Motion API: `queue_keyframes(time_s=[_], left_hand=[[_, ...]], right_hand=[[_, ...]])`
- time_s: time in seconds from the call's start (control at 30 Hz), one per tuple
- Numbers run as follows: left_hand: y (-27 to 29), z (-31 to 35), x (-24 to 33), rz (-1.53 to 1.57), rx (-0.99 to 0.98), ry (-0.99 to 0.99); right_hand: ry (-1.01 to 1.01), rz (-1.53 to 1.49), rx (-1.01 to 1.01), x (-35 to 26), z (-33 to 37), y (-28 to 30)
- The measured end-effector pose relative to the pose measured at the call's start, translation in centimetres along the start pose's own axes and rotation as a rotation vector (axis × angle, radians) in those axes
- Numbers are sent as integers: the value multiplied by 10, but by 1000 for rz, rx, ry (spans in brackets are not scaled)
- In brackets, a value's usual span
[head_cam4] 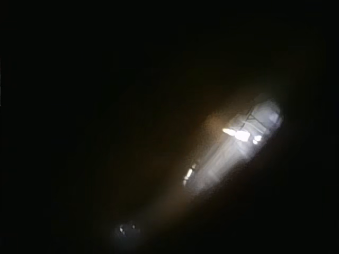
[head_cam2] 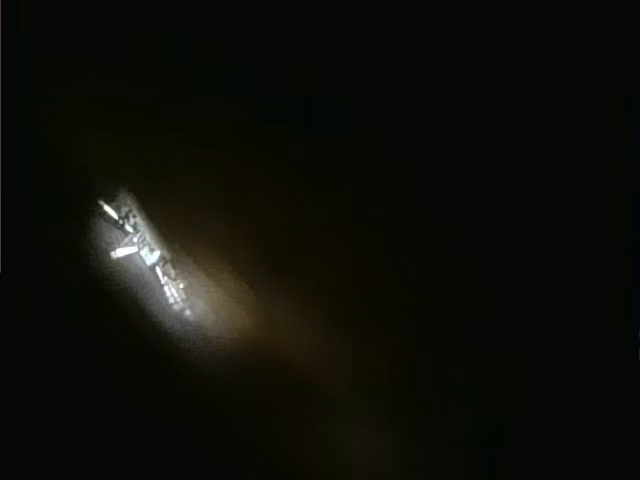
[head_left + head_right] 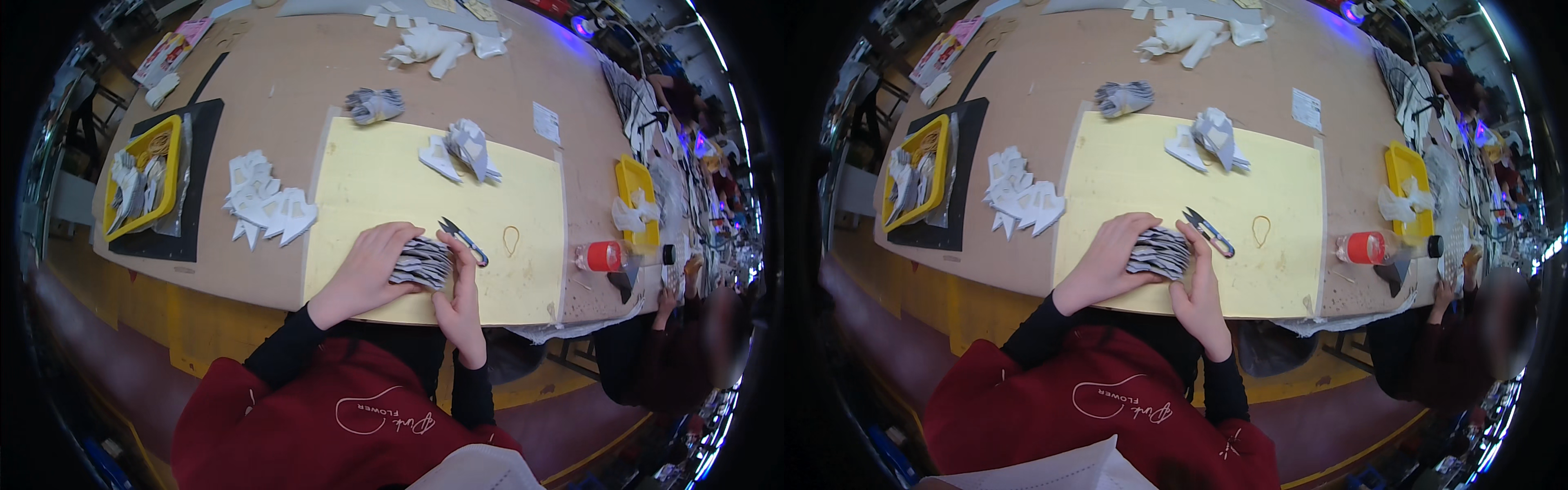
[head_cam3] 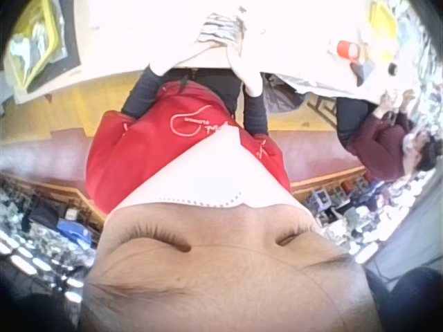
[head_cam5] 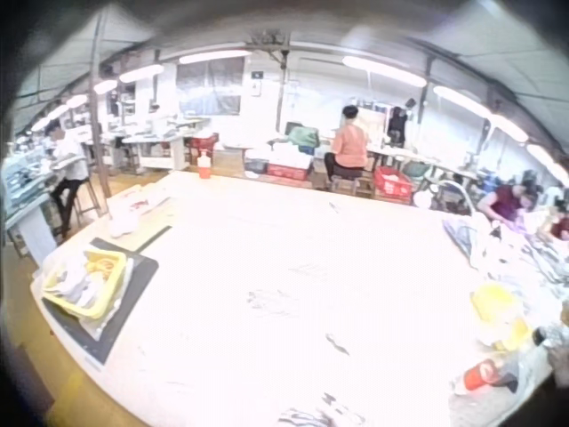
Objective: The person uses a utility knife to trim the edges of small white fabric pieces on a yellow cutting mat. They repeatedly pick up pieces, trim them, and place them into a growing stack. The person also gathers and organizes the trimmed pieces into neat piles.
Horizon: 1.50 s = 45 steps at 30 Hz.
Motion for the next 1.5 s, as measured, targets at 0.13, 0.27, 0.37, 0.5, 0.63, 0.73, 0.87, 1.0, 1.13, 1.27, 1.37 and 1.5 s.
queue_keyframes(time_s=[0.13, 0.27, 0.37, 0.5, 0.63, 0.73, 0.87, 1.0, 1.13, 1.27, 1.37, 1.5], left_hand=[[2, -8, 4, -21, -27, 14], [-1, -6, -9, 81, -95, 145], [3, -5, -12, 131, -54, 133], [5, -4, -10, 26, -36, 53], [3, -4, -5, -18, -42, 21], [2, -3, -2, -48, 0, -52], [-3, 0, -11, 51, -19, -11], [1, -2, -12, 163, -63, 91], [4, -2, -12, 211, -98, 119], [2, -1, -20, 336, -177, 137], [2, 1, -23, 325, -247, 96], [4, 3, -22, 323, -334, 62]], right_hand=[[-5, -88, 55, 2, 1, 6], [-29, -125, 14, 5, 1, -8], [-85, -305, 153, 12, -5, -1], [-3, 9, 163, 11, -3, 2], [160, 378, 193, -28, -16, 5], [243, 532, 151, -28, -29, 2], [284, 412, 277, -32, -31, 4], [590, 63, 604, -34, 0, 27], [645, 332, 45, -50, 7, 22], [565, 547, -250, -39, 3, -15], [515, 555, -114, -24, 7, -12], [482, 441, 107, -24, 12, -7]])
Point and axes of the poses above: each hand's wrist, its own z-axis away from the middle knuckle, its own y-axis out of the back of the hand, x = y × z, the point moved 6 cm from there along -z, towards the middle knuckle, and after that the axes turned 3 degrees about y, right-handed, at the moved point
